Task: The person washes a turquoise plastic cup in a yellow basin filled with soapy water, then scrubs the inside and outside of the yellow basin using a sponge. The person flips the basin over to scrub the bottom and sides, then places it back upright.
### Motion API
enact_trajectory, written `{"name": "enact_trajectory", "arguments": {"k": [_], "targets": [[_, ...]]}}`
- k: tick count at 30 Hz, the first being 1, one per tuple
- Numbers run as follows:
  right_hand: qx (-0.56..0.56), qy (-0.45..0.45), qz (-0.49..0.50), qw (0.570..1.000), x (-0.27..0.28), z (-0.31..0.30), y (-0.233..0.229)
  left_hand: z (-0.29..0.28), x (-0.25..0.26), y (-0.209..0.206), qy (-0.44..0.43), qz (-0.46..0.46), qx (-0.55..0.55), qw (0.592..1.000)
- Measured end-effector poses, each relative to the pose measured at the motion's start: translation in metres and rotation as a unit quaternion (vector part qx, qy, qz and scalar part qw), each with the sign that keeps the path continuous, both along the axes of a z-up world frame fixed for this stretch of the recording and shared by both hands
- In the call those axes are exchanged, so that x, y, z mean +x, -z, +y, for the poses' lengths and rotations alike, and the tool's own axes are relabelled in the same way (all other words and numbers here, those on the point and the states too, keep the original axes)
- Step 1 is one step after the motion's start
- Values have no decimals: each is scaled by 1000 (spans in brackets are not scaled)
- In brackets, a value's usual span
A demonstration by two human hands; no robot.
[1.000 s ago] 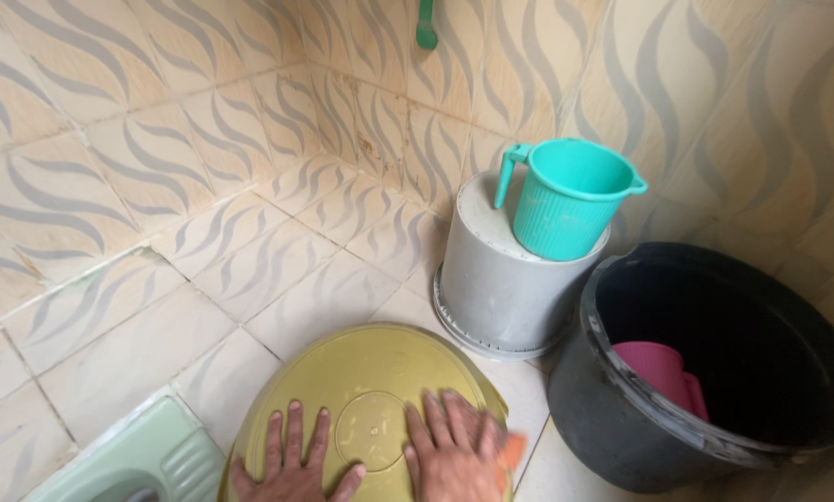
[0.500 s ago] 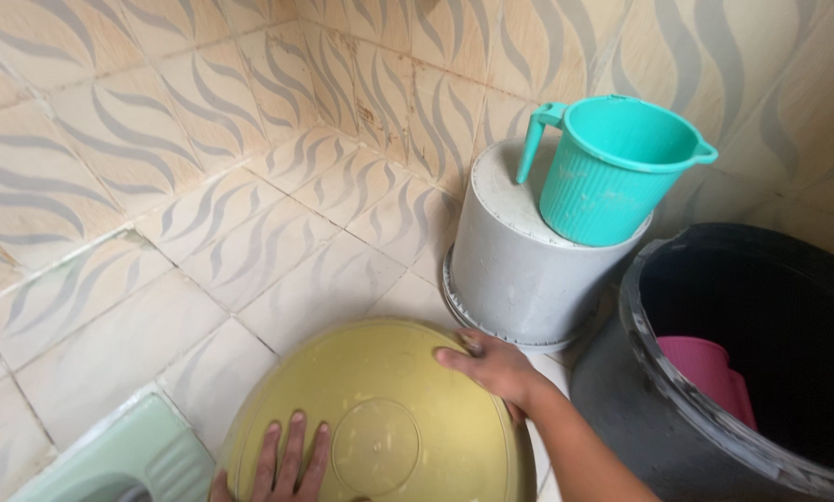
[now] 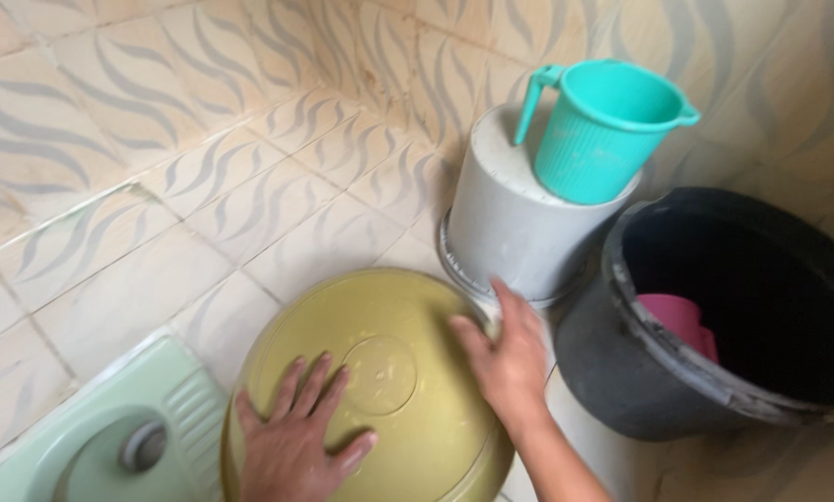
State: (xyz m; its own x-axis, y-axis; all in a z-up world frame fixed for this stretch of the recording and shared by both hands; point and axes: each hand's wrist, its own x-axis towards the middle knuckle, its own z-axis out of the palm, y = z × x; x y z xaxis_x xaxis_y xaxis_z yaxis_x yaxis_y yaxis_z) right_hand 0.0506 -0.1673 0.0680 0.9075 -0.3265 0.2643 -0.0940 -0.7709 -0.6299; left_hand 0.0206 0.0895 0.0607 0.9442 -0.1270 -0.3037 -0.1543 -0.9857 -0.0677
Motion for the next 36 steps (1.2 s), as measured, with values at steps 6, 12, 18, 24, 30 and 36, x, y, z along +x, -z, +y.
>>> {"name": "enact_trajectory", "arguments": {"k": [6, 12, 18, 24, 30, 36], "targets": [[-186, -71, 349, 916, 25, 53, -28, 5, -1, 20, 43, -213, -126, 968], [-219, -160, 330, 904, 76, 90, -22, 10, 2, 42, 77, -258, -146, 952], [-295, -350, 261, 850, 100, 151, -18, 9, 3, 38, 64, -302, -164, 937], [-96, -79, 347, 930, 111, 33, -21, -3, 2, 2, -55, 12, -11, 998], [-7, 82, 258, 963, 16, 3, 16, -7, 2, -2, -91, -42, -60, 993], [101, 142, 147, 974, -71, 0, 100, 2, -1, 27, -160, -142, -184, 959]]}}
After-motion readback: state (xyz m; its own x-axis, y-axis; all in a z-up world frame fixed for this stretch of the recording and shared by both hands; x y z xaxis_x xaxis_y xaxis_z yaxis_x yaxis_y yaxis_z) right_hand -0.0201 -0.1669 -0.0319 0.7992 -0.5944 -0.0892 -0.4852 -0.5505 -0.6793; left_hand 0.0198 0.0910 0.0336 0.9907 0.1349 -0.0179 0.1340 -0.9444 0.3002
